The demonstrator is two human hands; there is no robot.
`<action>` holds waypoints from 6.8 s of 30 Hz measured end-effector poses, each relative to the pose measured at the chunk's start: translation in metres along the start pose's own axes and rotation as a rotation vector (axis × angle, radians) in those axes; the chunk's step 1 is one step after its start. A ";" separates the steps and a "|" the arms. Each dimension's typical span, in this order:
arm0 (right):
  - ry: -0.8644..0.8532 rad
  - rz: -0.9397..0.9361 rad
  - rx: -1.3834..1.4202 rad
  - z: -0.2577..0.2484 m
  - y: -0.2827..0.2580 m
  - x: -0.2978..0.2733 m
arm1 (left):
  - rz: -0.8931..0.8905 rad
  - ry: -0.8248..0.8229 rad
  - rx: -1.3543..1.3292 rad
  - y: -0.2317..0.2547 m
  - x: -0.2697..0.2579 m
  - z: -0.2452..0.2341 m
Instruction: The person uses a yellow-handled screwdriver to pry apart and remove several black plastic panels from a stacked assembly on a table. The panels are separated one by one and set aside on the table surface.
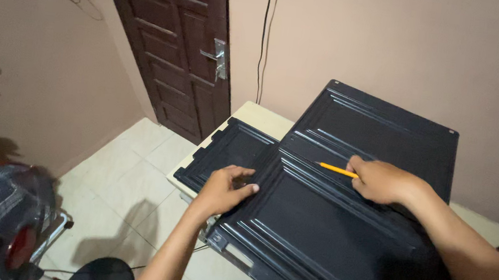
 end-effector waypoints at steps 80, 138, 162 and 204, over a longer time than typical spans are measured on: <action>0.392 -0.081 -0.245 -0.071 -0.076 -0.054 | -0.027 -0.103 -0.284 -0.027 0.088 0.043; 0.405 0.001 -0.446 -0.054 -0.018 -0.119 | 0.017 -0.173 -0.109 -0.040 0.094 0.038; 0.101 0.439 0.388 -0.034 0.109 -0.141 | 0.049 -0.127 -0.185 -0.053 0.094 0.044; 0.303 0.167 -0.194 -0.041 0.096 -0.166 | -0.117 -0.108 -0.347 -0.099 0.102 0.045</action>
Point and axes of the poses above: each hand's wrist, its own x-axis towards the middle knuckle, its own z-axis out of the palm, y = z × x, the point moved 1 cm from there along x, towards the middle knuckle, and after that the axes turned 7 degrees about z, right-handed, at the moved point
